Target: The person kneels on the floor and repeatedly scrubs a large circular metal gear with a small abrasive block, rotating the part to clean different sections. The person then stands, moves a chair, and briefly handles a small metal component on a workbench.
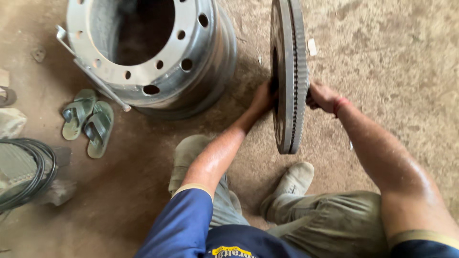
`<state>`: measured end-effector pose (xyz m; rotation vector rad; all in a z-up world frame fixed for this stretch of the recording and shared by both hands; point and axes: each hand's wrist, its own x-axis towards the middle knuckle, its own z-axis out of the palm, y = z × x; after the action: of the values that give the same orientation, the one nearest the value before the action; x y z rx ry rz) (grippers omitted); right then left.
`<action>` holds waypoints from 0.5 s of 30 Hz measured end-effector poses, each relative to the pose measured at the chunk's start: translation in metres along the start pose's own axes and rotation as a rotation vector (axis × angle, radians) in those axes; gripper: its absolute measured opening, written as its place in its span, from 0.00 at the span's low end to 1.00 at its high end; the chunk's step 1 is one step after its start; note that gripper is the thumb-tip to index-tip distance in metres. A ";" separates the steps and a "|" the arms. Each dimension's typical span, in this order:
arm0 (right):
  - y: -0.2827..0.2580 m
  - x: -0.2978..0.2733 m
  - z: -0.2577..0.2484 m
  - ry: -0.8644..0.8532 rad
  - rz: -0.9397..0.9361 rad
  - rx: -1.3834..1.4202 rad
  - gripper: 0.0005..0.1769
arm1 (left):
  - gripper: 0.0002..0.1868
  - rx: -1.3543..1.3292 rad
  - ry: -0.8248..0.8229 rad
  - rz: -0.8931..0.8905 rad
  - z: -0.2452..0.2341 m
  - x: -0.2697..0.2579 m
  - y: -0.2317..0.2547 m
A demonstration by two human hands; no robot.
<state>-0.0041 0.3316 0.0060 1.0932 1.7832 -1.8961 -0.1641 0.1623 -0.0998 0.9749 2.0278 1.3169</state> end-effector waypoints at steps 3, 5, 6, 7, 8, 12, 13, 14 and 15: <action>-0.008 -0.005 -0.001 -0.028 -0.028 0.020 0.25 | 0.21 -0.001 -0.026 -0.024 0.001 0.007 -0.002; -0.004 -0.011 -0.002 0.052 0.023 -0.094 0.21 | 0.21 -0.049 -0.027 -0.005 0.005 0.000 -0.006; -0.004 -0.011 -0.003 0.052 0.021 -0.051 0.19 | 0.20 -0.072 -0.032 0.009 0.007 0.003 -0.007; -0.004 -0.008 -0.004 0.052 0.019 -0.008 0.18 | 0.21 -0.099 -0.026 0.005 0.007 0.005 -0.009; -0.002 -0.006 -0.006 0.061 0.020 0.036 0.17 | 0.21 -0.130 -0.027 0.006 0.009 0.008 -0.011; 0.022 0.010 -0.006 0.087 -0.050 0.008 0.19 | 0.22 -0.147 -0.008 0.001 0.018 0.011 -0.021; 0.032 0.010 -0.012 0.091 -0.069 -0.001 0.20 | 0.22 -0.176 -0.012 0.023 0.026 0.010 -0.023; 0.036 0.019 -0.013 0.080 -0.097 -0.013 0.21 | 0.22 -0.194 -0.002 0.043 0.027 0.012 -0.027; 0.041 0.022 -0.022 0.089 -0.069 -0.022 0.22 | 0.21 -0.212 0.008 0.064 0.028 0.016 -0.031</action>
<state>0.0162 0.3517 -0.0371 1.1391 1.9090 -1.8900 -0.1614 0.1816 -0.1402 0.9441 1.8316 1.5359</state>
